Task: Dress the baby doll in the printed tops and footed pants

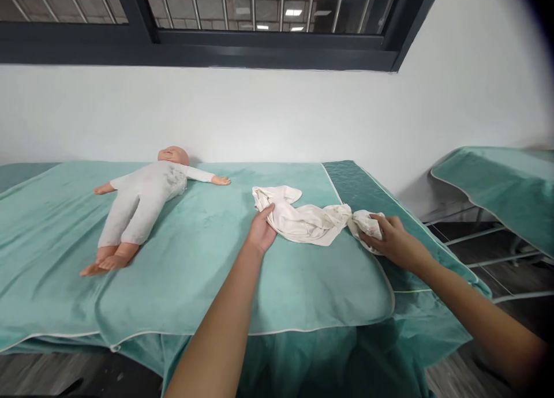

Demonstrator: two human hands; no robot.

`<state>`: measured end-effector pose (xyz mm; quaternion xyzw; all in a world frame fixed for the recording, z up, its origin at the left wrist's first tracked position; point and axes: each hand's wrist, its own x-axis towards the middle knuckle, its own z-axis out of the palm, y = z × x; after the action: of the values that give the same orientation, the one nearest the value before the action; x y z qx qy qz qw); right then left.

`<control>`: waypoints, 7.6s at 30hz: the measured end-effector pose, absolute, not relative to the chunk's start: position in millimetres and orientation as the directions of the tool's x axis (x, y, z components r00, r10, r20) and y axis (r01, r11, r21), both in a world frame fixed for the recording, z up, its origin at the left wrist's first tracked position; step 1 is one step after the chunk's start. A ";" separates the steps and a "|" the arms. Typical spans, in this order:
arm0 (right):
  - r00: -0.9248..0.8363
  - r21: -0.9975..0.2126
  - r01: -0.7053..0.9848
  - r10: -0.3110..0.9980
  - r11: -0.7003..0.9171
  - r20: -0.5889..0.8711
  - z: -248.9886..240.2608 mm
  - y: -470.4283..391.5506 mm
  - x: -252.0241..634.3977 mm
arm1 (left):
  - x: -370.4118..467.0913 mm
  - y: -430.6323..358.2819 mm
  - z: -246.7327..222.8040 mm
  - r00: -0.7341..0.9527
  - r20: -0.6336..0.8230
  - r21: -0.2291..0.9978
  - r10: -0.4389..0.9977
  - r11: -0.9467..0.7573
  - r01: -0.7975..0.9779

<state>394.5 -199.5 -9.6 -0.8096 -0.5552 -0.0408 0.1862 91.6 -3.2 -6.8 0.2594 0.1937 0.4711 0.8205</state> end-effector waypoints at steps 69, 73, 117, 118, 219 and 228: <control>-0.120 0.052 0.993 0.918 0.108 0.378 210.4 -144.5 184.3 | -12.0 -95.1 230.9 0.505 0.598 0.140 0.623 -0.702 0.699; -0.075 0.025 0.997 0.920 0.070 0.384 211.3 -142.3 215.8 | -33.2 -77.8 214.9 0.493 0.585 0.027 0.644 -0.623 0.782; 0.406 -0.286 0.895 0.891 -0.342 0.202 -2.8 -75.0 190.0 | 30.4 -17.2 13.5 0.382 0.164 0.269 0.909 -0.414 0.869; 0.430 -0.291 0.884 0.880 -0.366 0.203 -2.6 -73.4 189.7 | 32.6 -13.3 13.3 0.363 0.162 0.280 0.917 -0.396 0.875; 0.125 -0.178 0.981 0.939 -0.070 0.319 -16.6 26.1 216.6 | 62.5 87.1 -5.6 0.207 0.241 0.259 0.948 -0.269 0.928; -0.098 -0.236 0.953 0.931 0.190 0.352 -22.6 24.8 215.2 | 62.2 81.0 -6.2 0.174 0.290 0.299 0.941 -0.262 0.918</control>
<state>215.2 24.8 -22.6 -0.6361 -0.7405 -0.0258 0.2155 62.2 81.0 -6.2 0.7657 0.6069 0.2114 0.0274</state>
